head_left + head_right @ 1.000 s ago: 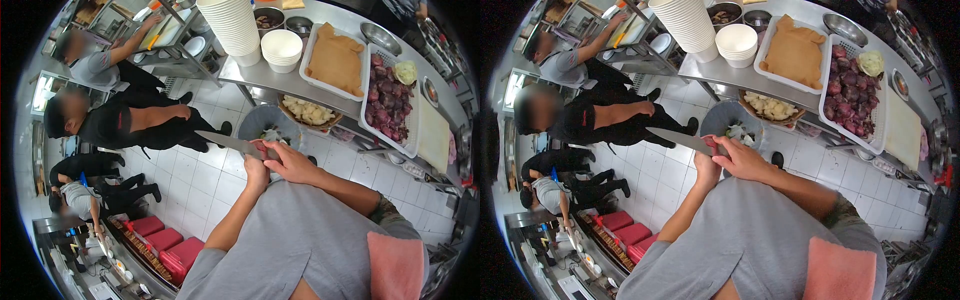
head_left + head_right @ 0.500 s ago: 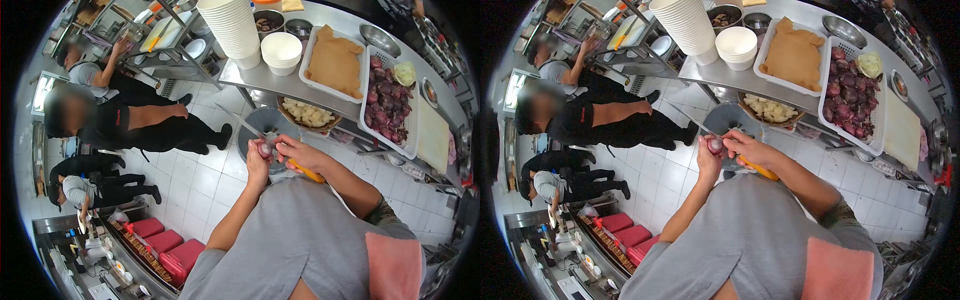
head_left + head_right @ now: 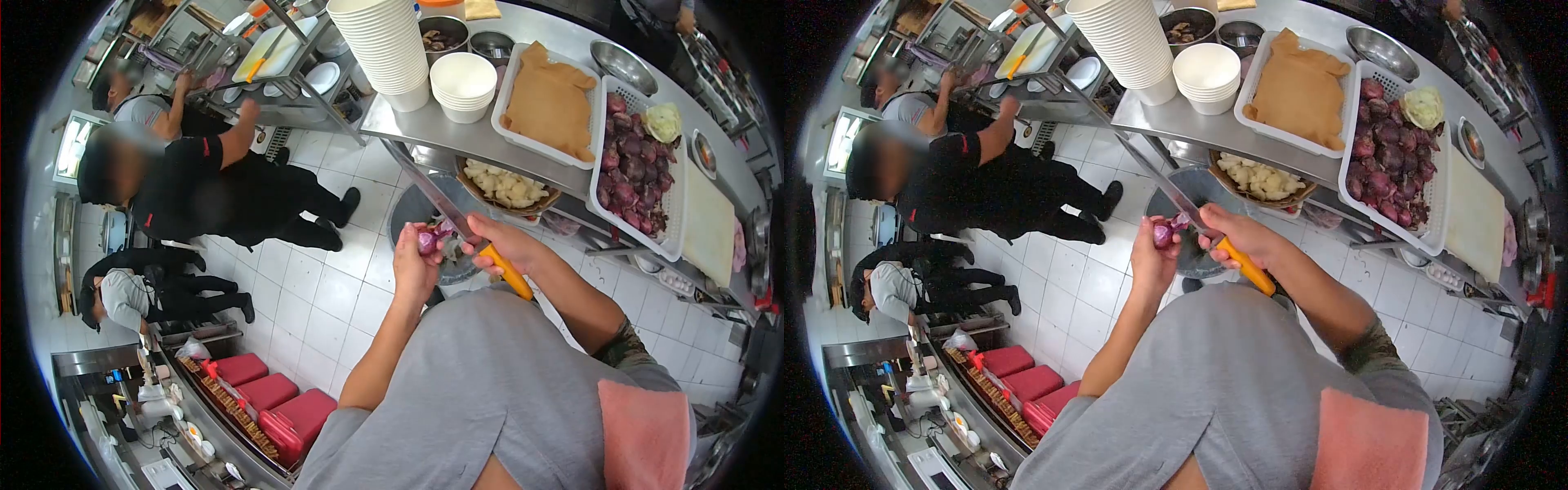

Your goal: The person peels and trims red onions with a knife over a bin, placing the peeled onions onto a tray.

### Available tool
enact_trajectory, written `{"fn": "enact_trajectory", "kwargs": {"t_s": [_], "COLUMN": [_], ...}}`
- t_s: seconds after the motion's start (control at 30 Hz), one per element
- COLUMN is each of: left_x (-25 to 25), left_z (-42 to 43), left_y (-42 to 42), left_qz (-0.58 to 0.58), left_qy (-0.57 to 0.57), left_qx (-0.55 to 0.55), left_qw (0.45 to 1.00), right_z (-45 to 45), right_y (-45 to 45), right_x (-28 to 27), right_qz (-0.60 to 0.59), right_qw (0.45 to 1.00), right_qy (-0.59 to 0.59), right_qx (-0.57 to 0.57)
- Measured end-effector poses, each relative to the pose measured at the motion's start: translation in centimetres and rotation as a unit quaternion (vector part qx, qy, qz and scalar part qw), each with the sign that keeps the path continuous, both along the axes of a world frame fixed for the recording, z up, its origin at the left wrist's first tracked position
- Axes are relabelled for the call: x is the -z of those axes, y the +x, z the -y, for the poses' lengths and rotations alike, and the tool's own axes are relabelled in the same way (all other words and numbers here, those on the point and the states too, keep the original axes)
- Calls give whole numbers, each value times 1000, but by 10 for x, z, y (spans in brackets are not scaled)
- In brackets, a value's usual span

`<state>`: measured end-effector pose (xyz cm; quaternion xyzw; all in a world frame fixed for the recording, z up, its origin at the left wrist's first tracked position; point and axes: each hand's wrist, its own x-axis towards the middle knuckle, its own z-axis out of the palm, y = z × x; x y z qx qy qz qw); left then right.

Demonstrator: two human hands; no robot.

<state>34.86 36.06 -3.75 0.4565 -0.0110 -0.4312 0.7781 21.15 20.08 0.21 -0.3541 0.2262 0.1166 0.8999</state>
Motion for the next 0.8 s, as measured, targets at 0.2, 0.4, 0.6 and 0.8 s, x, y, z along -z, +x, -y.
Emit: {"fn": "enact_trajectory", "kwargs": {"t_s": [0.2, 0.4, 0.6, 0.8], "left_x": [4, 15, 15, 13], "left_z": [-11, -15, -12, -11], "left_y": [10, 21, 11, 5], "left_qz": [-208, -292, -241, -283], "left_qy": [-106, -54, -59, -77], "left_qx": [14, -3, 27, 105], "left_qw": [972, 955, 968, 950], "right_z": [1, -5, -34, -43], "right_y": [-1, -7, -6, -2], "right_x": [4, 15, -23, -15], "right_qz": [-54, -64, 135, 144], "right_qw": [995, 975, 851, 799], "right_qy": [-81, -203, -497, -581], "right_qx": [-2, -69, -100, -63]}}
